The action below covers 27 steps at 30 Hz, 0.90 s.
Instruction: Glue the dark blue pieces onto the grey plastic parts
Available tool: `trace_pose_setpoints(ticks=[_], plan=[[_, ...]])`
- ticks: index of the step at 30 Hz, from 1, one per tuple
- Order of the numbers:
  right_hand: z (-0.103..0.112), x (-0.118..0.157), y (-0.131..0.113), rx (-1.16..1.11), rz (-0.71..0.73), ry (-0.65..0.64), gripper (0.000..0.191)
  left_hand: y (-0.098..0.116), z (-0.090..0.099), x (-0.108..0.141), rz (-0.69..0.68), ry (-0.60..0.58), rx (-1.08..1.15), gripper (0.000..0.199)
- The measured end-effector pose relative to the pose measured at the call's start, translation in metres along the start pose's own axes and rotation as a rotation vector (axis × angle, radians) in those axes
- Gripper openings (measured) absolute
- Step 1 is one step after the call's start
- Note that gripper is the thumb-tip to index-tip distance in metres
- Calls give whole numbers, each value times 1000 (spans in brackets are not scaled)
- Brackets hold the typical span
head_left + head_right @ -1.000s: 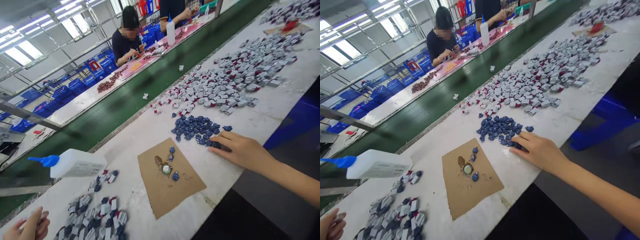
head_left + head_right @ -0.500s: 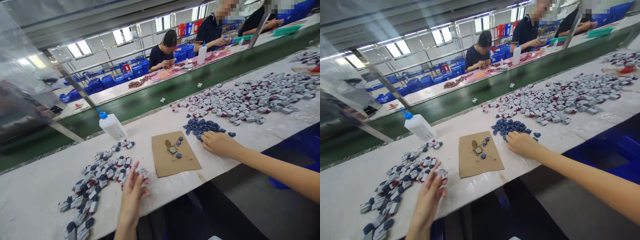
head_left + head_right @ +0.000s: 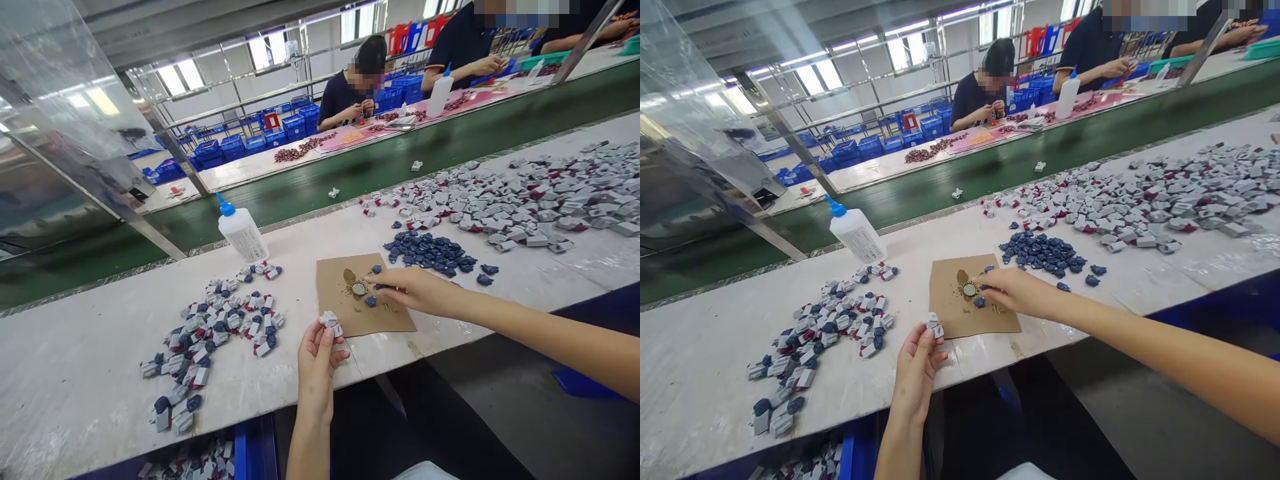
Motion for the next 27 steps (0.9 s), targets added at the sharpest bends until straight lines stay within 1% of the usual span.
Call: trace_pose_setpoints(ticks=[2, 3, 6, 7, 10, 13, 16, 18, 20, 22, 25, 27], plan=[[1, -13, -2, 48, -55, 10, 39, -1, 1, 0, 3, 12, -1, 30], [0, -19, -2, 59, -69, -4, 36, -1, 0, 1, 7, 13, -2, 30], [-7, -34, -7, 43, -14, -98, 16, -1, -2, 2, 9, 9, 15, 27], [-10, -38, -7, 31, 10, -122, 13, -1, -2, 2, 7, 14, 28, 26], [-16, -46, -5, 17, 45, -138, 11, -1, -1, 4, 9, 46, 60, 27], [-21, -48, -3, 21, 64, -144, 11, 1, -1, 5, 15, 72, 58, 32], [-19, -44, -11, 3, 72, -138, 13, 5, -2, 7, 12, 76, 43, 32], [-13, -38, -22, -116, 50, -106, 16, 8, -3, 8, 0, 89, 41, 31], [-7, -29, -36, -336, 11, -65, 22, 11, -4, 10, -21, 95, 28, 30], [-6, -19, -51, -546, -19, -47, 26, 16, -6, 13, -50, 104, 18, 28], [-10, -8, -69, -676, -31, -61, 24, 23, -8, 18, -85, 135, 43, 27], [-13, -6, -73, -707, -39, -65, 24, 26, -10, 21, -99, 142, 58, 26]])
Point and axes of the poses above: each hand's wrist, its own x-axis away from the middle knuckle, its own z-axis out of the back of the hand, y = z × x, the point moved 9 cm from there along -x, towards the middle knuckle, and after that the axes turned 10 degrees about -x, right-handed, at the moved point
